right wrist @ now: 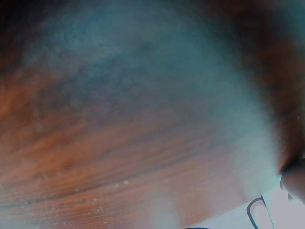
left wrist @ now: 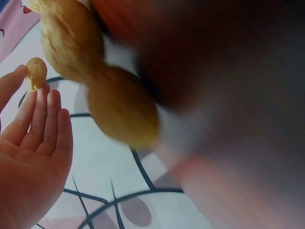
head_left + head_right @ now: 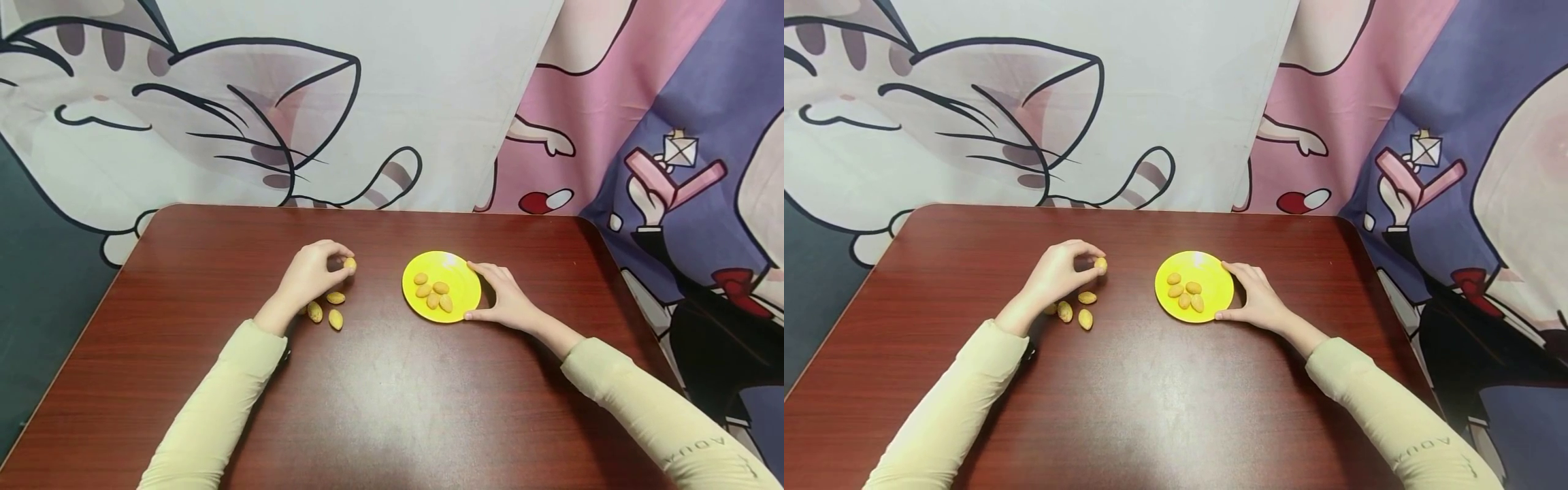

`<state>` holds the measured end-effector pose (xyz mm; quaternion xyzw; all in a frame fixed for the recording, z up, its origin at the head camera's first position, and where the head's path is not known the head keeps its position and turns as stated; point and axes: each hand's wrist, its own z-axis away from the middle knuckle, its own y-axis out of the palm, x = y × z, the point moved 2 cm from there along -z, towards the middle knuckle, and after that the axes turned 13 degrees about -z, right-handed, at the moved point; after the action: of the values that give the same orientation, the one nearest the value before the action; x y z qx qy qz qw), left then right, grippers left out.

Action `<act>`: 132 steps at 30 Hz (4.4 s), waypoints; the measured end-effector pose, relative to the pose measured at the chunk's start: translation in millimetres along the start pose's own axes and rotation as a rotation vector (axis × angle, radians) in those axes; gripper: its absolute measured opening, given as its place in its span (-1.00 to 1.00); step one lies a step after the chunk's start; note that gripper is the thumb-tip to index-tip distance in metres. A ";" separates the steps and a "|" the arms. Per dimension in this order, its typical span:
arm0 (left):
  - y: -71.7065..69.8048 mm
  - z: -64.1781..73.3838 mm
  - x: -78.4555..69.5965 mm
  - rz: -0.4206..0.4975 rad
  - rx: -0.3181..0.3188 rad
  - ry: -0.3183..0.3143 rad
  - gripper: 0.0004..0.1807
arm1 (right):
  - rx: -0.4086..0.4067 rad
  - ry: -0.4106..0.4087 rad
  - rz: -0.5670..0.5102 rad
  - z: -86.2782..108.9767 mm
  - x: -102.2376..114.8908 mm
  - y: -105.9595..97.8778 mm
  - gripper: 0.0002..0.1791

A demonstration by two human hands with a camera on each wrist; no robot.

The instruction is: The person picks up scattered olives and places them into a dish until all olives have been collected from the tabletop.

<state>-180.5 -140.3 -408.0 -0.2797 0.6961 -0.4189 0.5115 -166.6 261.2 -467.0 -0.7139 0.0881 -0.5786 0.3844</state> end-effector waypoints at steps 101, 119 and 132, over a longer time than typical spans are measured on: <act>33.1 -48.9 -66.4 -0.091 0.136 0.134 -0.75 | -0.021 -0.048 0.019 2.5 -1.1 -0.4 0.21; -4.3 -16.3 -25.2 -0.088 0.091 0.077 -0.73 | -0.009 -0.027 0.009 2.0 3.0 0.1 0.22; -2.4 13.0 7.4 -0.069 0.073 0.021 -0.75 | -0.012 -0.034 0.007 1.0 1.4 0.3 0.22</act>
<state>-170.7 -151.4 -411.1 -0.2802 0.6756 -0.4643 0.4994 -165.2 260.6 -466.1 -0.7257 0.0878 -0.5643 0.3836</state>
